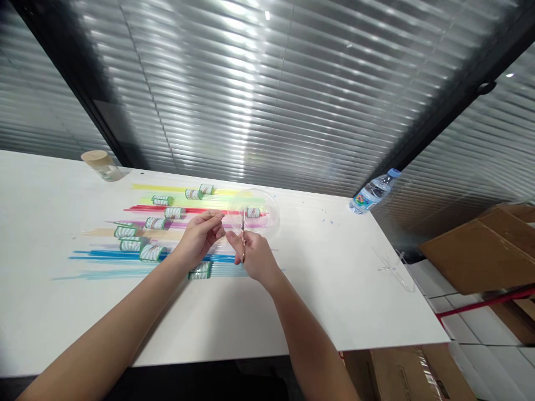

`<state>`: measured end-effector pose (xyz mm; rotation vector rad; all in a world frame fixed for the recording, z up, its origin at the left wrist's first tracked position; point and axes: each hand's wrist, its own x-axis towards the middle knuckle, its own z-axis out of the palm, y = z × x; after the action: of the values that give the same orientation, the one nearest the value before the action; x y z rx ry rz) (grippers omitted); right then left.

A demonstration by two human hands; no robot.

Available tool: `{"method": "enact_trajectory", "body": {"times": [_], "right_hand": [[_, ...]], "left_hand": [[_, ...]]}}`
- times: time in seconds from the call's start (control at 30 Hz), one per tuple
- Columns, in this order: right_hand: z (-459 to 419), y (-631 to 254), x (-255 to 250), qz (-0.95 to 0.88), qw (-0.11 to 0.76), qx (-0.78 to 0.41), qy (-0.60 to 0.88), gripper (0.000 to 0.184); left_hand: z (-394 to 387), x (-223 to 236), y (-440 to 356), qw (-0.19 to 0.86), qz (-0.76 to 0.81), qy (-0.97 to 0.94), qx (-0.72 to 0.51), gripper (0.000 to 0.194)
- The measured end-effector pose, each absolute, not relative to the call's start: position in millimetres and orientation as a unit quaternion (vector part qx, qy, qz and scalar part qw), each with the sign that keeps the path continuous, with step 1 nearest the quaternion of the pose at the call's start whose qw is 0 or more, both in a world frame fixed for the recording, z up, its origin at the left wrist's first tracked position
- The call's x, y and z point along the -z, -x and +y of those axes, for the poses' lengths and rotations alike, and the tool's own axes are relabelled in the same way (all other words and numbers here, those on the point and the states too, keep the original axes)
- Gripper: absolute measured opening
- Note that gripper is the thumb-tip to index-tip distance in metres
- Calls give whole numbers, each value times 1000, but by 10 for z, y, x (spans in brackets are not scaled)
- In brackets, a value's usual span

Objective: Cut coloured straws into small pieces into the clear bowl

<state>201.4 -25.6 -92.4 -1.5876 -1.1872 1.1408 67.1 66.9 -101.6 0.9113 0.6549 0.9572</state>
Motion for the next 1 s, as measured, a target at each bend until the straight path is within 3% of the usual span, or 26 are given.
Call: {"method": "enact_trajectory", "body": {"times": [1.0], "right_hand": [[-264, -2000, 890, -489, 408, -424, 644, 54]], "left_hand": [[624, 1013, -712, 714, 293, -476, -422, 28]]}}
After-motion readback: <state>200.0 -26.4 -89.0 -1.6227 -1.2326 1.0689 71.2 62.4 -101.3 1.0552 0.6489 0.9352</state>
